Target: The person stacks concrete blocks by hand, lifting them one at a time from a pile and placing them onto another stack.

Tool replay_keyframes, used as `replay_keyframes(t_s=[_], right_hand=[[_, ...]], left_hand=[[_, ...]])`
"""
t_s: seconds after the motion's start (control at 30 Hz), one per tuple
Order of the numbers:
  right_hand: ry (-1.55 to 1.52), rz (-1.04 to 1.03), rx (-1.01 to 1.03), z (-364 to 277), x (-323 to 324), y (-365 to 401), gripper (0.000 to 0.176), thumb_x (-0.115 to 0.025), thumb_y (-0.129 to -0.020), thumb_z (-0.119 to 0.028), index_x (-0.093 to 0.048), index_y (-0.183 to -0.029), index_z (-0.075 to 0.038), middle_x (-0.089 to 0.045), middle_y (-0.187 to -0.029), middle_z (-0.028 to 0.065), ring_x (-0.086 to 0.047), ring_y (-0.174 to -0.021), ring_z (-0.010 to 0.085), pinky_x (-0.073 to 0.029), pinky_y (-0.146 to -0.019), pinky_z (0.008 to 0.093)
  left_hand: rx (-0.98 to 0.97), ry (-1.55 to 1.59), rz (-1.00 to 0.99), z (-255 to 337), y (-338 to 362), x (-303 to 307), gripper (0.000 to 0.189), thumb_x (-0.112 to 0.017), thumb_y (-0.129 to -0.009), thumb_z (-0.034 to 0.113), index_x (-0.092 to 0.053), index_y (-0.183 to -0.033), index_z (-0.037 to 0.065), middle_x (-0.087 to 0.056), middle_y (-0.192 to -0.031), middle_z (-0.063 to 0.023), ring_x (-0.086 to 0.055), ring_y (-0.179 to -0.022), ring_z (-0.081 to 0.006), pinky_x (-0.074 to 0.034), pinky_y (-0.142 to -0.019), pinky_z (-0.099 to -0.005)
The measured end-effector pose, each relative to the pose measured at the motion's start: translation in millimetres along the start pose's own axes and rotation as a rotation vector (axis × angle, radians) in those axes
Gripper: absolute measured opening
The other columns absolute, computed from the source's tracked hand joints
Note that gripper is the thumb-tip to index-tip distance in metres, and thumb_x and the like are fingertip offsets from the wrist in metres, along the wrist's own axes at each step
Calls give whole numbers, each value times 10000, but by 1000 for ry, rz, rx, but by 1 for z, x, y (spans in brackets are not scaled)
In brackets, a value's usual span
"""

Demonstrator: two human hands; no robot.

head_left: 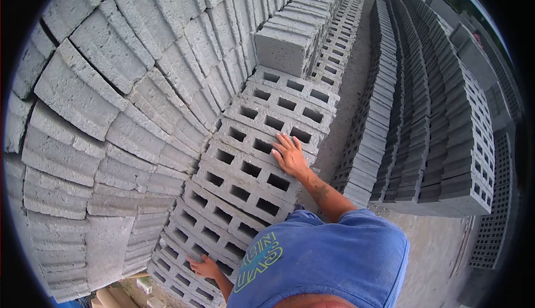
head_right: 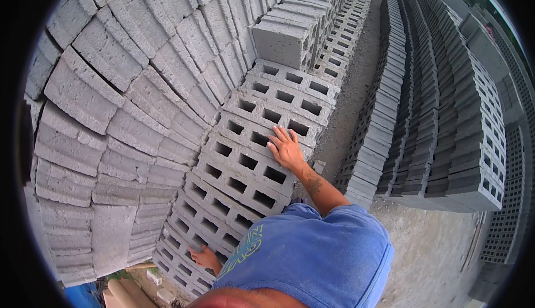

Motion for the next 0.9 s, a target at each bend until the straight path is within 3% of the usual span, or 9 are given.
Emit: replay_keyframes(t_s=[0.33,0.67,0.8,0.9], right_hand=[[-24,14,-1,1,1,0,359,-489,-959,-340,-626,-1175,-88,-468,-1403,127,-363,-1357,275,-218,-1116,477],[-70,49,-16,5,3,1,331,-496,-957,-328,-640,-1127,-83,-494,-1381,104,-374,-1348,269,-226,-1111,474],[-334,266,11,19,20,8,242,-538,-945,-266,-658,-1030,-75,-633,-1167,89,-509,-1210,293,-332,-1028,441],[-345,421,-139,30,51,44,202,-549,-941,-226,-665,-983,-66,-664,-1042,99,-551,-1133,298,-367,-987,425]], left_hand=[[-32,9,25,3,1,3,732,-623,-783,331,-358,-1431,115,-509,-1271,-164,-468,-1194,-314,-333,-992,-463],[105,-20,-40,16,2,15,718,-668,-777,291,-372,-1406,109,-503,-1281,-147,-468,-1209,-290,-328,-1006,-451],[54,-39,-26,17,3,14,723,-671,-786,305,-360,-1406,101,-504,-1279,-168,-475,-1208,-311,-336,-996,-463],[36,-5,13,19,4,18,763,-698,-772,304,-347,-1417,97,-447,-1333,-181,-420,-1251,-346,-328,-993,-505]])
Point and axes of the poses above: each hand's wrist, its own y-axis away from the middle knuckle, its own x-axis out of the back of the hand, z = x × y, the point moved 10 cm from there along -y, towards the middle knuckle
